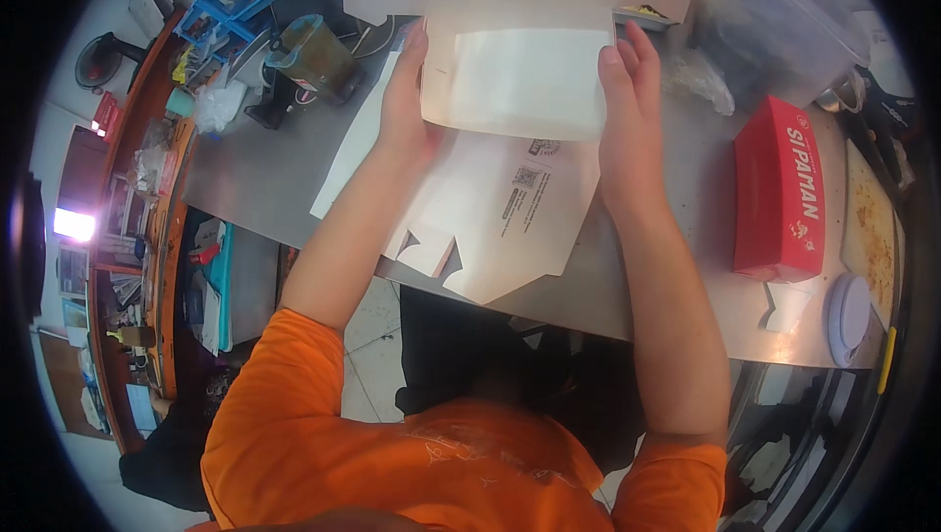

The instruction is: The person assembles multiple cardboard food boxes by folding the flat sheets into a box shape and tucking the tabs to secure them, then placing the finished boxes into a stack.

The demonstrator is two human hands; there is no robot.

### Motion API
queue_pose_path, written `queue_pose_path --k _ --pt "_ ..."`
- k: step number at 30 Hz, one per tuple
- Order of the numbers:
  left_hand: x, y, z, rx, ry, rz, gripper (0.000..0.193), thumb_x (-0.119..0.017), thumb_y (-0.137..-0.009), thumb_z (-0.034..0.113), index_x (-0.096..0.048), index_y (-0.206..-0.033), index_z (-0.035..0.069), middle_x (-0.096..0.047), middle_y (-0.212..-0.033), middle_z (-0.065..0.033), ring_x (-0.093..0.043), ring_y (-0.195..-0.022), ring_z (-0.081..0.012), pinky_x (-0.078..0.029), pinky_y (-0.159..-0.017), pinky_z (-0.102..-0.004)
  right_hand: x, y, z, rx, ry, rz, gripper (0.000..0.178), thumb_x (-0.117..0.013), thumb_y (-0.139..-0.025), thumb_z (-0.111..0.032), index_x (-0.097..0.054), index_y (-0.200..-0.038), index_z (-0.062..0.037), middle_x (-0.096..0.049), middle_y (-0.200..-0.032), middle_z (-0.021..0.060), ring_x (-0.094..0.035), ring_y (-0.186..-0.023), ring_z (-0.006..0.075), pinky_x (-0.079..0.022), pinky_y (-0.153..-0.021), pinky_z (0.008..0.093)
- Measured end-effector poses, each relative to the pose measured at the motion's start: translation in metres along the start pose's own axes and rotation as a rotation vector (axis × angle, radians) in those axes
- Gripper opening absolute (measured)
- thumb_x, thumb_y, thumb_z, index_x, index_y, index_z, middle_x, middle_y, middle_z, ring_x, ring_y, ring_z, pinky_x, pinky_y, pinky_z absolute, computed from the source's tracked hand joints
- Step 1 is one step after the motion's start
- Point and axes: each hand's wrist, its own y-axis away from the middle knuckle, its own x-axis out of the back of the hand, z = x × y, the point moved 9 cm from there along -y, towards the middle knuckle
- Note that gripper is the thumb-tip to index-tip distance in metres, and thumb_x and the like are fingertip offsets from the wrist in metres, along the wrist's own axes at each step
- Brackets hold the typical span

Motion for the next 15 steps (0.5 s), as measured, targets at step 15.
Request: queue_pose_path --k 15 --pt "0.007 0.001 -0.018 0.201 0.012 -0.018 0.075 -0.057 -0.106 0.052 -0.032 -0.162 0.010 -0.048 -0.156 -0.0094 -0.045 -0.147 -0.0242 -0.040 -0.119 -0.0423 -0.008 0.001 -0.004 -0.028 -0.038 -0.092 0.067 -0.051 -0.109 -0.047 -0.037 -0.162 -0.0072 -0.050 -0.156 0.0111 -0.046 -0.147 0.0224 -0.037 -0.121 0.0414"
